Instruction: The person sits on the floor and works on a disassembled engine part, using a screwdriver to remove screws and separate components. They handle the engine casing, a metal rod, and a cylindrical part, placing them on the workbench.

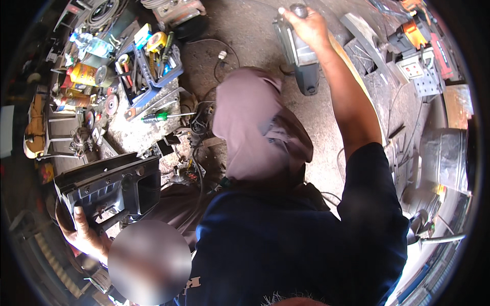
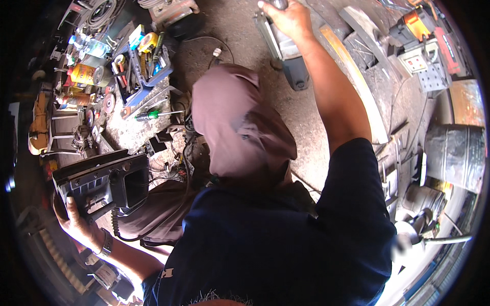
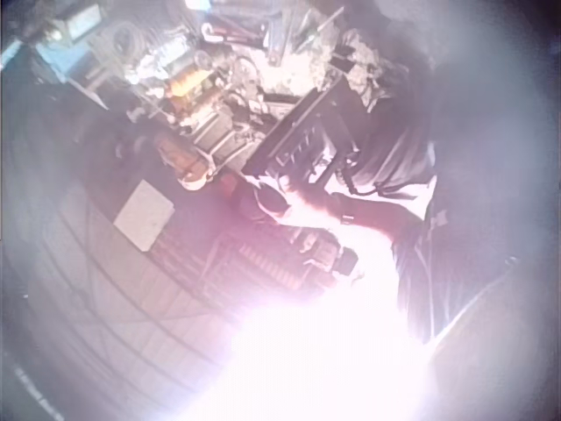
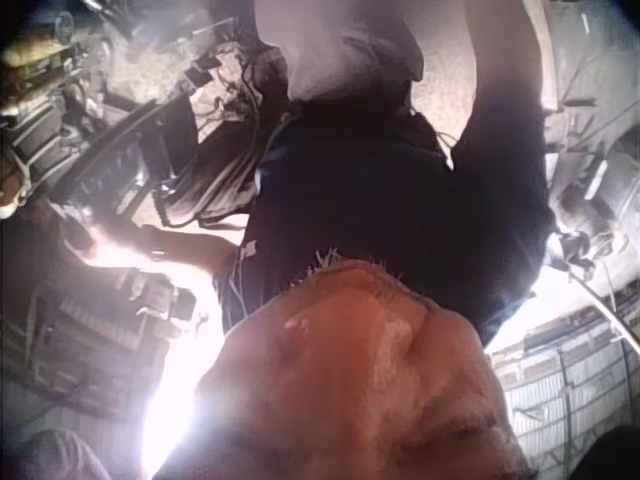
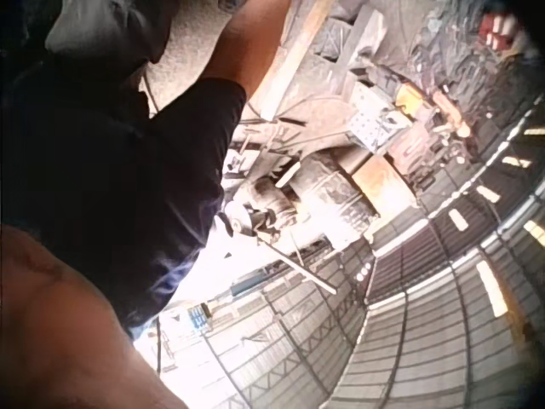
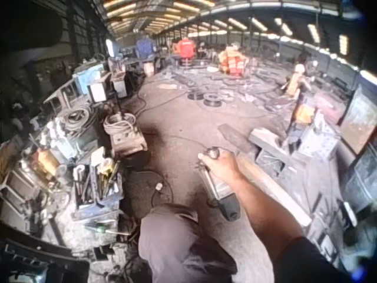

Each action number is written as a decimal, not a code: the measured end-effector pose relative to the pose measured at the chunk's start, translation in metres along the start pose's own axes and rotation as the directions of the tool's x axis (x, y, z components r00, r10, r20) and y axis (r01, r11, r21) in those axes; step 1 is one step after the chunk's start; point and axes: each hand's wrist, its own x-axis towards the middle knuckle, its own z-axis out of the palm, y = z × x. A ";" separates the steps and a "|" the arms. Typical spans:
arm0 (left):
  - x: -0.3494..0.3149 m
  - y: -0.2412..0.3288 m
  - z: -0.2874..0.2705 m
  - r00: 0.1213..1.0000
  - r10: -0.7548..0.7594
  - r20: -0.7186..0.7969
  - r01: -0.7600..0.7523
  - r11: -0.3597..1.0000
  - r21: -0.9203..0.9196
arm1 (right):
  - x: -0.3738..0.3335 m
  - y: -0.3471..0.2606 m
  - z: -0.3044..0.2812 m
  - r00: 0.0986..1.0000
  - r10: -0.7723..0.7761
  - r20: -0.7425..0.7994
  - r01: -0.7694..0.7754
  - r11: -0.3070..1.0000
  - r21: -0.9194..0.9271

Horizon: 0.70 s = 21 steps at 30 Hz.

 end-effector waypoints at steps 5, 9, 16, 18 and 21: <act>0.000 -0.001 0.008 1.000 -0.018 0.000 0.018 0.999 0.030 | -0.040 0.069 0.022 0.959 0.198 0.204 -0.120 0.933 -0.339; 0.002 -0.004 0.015 1.000 -0.025 -0.008 0.026 0.999 0.035 | -0.063 0.150 0.055 0.952 0.176 0.250 -0.048 0.893 -0.448; -0.004 0.006 0.009 0.989 -0.148 -0.029 0.148 0.989 -0.007 | -0.115 0.223 0.125 0.813 0.347 0.468 -0.131 0.892 -0.433; -0.010 0.022 0.021 0.996 -0.075 -0.039 0.079 0.989 0.127 | -0.123 0.247 0.145 0.732 0.443 0.518 -0.066 0.803 -0.593; 0.011 0.003 0.014 1.000 -0.008 -0.029 0.016 0.962 0.274 | -0.142 0.287 0.161 0.798 0.303 0.521 -0.005 0.868 -0.497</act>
